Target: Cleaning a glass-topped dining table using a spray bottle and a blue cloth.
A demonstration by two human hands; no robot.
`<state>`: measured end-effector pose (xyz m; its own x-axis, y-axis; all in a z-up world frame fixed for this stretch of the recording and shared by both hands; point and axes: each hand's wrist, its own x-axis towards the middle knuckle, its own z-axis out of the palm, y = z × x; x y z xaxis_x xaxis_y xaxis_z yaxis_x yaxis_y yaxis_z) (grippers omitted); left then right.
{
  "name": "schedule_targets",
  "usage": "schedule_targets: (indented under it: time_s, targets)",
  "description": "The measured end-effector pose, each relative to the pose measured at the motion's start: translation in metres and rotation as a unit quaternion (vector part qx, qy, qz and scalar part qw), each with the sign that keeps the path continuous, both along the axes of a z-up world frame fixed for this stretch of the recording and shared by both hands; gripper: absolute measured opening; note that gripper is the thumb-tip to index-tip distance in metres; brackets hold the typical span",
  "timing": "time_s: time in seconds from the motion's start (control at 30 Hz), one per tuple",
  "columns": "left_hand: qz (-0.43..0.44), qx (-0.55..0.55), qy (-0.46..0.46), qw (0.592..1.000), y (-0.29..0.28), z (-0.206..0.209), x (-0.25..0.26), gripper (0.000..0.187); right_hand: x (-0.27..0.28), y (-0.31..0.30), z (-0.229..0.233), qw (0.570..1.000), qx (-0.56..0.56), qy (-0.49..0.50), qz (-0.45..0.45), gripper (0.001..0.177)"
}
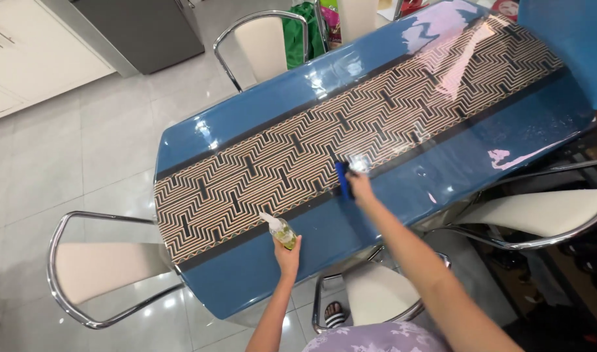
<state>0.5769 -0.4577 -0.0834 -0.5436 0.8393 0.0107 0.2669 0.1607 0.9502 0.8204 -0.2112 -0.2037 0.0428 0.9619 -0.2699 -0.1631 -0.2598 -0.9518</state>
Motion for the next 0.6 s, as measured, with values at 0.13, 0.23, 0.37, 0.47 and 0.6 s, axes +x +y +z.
schedule_targets:
  time_s: [0.13, 0.23, 0.37, 0.47, 0.6]
  targets:
    - [-0.023, -0.001, -0.023, 0.999, 0.012, 0.003, 0.021, 0.063, 0.152, 0.049, 0.042, 0.999, 0.019, -0.025, -0.034, 0.023]
    - [-0.053, -0.002, -0.023, 0.998, 0.033, 0.011, 0.054, 0.058, 0.275, 0.067, 0.061, 0.995, 0.010, -0.047, -0.082, 0.024]
    - [-0.098, 0.057, -0.023, 0.993, 0.074, 0.023, 0.121, 0.052, 0.420, 0.100, 0.041, 0.953, 0.143, -0.245, -0.103, 0.031]
    - [-0.096, 0.079, -0.035, 0.992, 0.116, 0.016, 0.182, 0.050, 0.479, 0.122, 0.053, 0.881, 0.165, -0.439, -0.061, 0.030]
    - [-0.076, 0.063, -0.042, 0.994, 0.159, 0.010, 0.256, 0.050, 0.531, 0.135, 0.011, 0.844, 0.170, -0.509, -0.013, 0.047]
